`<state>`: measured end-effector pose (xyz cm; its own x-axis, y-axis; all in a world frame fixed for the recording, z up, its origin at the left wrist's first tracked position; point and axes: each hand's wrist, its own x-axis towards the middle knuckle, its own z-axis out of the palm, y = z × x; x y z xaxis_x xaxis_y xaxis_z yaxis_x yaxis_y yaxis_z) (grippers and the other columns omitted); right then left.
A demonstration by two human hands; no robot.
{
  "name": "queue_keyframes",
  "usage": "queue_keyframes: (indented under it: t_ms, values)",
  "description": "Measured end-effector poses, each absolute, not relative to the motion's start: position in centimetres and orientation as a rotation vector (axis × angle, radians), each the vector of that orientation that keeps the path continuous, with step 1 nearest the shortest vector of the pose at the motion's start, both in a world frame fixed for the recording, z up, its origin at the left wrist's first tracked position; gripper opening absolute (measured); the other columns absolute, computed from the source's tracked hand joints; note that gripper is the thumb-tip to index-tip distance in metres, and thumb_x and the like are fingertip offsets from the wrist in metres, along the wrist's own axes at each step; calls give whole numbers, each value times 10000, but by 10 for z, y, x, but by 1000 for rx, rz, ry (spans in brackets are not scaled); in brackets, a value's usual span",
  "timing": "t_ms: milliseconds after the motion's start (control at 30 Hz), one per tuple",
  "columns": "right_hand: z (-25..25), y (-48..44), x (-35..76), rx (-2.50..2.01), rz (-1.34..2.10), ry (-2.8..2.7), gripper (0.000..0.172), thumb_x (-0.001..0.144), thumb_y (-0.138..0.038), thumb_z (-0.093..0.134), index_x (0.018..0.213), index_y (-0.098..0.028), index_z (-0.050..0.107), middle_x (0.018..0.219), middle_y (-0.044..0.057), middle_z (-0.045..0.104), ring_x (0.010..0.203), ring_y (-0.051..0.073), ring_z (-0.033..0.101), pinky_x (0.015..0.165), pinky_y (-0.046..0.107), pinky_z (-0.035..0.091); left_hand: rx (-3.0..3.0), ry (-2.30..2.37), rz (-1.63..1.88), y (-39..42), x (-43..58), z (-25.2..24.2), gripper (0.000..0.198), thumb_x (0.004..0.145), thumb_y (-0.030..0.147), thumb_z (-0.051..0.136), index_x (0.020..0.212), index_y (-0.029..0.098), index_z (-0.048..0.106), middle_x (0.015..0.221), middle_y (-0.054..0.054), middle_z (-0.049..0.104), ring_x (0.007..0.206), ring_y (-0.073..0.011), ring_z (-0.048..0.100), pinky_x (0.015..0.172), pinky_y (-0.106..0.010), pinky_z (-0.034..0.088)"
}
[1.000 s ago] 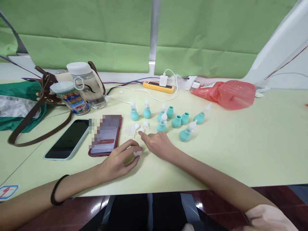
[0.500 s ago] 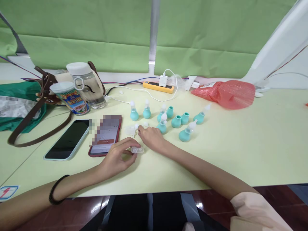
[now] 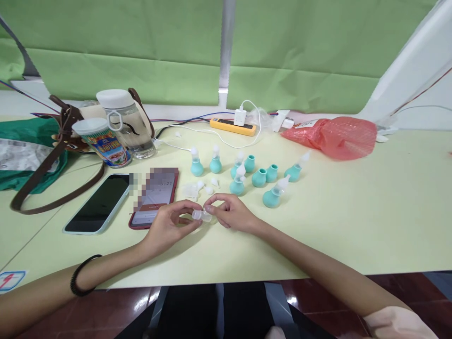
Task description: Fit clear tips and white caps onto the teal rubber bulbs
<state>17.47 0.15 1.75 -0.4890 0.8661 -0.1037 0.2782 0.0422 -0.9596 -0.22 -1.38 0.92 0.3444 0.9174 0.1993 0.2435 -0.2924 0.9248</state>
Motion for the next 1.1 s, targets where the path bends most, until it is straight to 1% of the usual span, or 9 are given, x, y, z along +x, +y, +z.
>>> queue_keyframes:
  t_ms: [100,333,467,567,700,800,933,1100]
  values:
    - [17,0,173,-1181,1394,-1764,243,762,-360,492,849,-140,545,326,-107,323,302,29,267,322,143,208,1740,1028,1039,-13,-2,8,176,669,161,595,845,152,586,789,-40,611,728,-141,587,578,-221,525]
    - [12,-2,172,-1209,1300,-1697,291,741,-353,521,887,-119,611,330,-92,332,313,31,271,332,159,220,1738,1012,1050,-12,-3,7,157,671,158,593,829,151,587,797,-44,609,724,-138,581,569,-224,529]
    - [10,-6,170,-1265,1117,-1742,327,747,-365,508,892,-107,647,332,-77,345,316,34,283,336,168,239,1709,1008,1056,-12,-3,10,157,667,160,600,823,147,585,802,-47,605,740,-143,579,582,-235,534]
    - [5,-8,170,-1189,868,-1900,322,780,-341,460,923,-123,649,346,-67,369,332,39,291,358,175,265,1682,1020,1081,-12,-3,11,148,660,162,608,805,141,583,779,-46,602,725,-142,578,557,-223,528]
    - [-3,-8,174,-942,334,-2120,285,778,-263,464,995,-154,615,373,-77,377,358,41,287,400,171,288,1680,998,1119,-13,-4,11,145,656,159,613,797,142,584,772,-42,602,728,-143,576,558,-226,532]
    - [-6,-7,176,-813,126,-2184,314,766,-240,490,1065,-172,560,370,-95,377,352,42,323,411,165,300,1694,973,1164,-14,-4,9,133,665,151,609,795,151,583,796,-43,602,748,-146,575,570,-232,537]
    - [-10,-9,174,-766,37,-2173,334,762,-209,499,1093,-175,524,382,-100,386,349,42,347,409,165,306,1713,938,1200,-16,-5,7,126,668,141,614,787,156,576,794,-42,596,743,-141,573,566,-227,537]
    - [-20,-10,172,-859,92,-2120,308,780,-226,462,1077,-194,538,379,-95,360,342,46,340,394,167,304,1759,893,1262,-19,-4,7,94,670,131,617,734,149,549,785,-49,593,737,-142,580,529,-211,526]
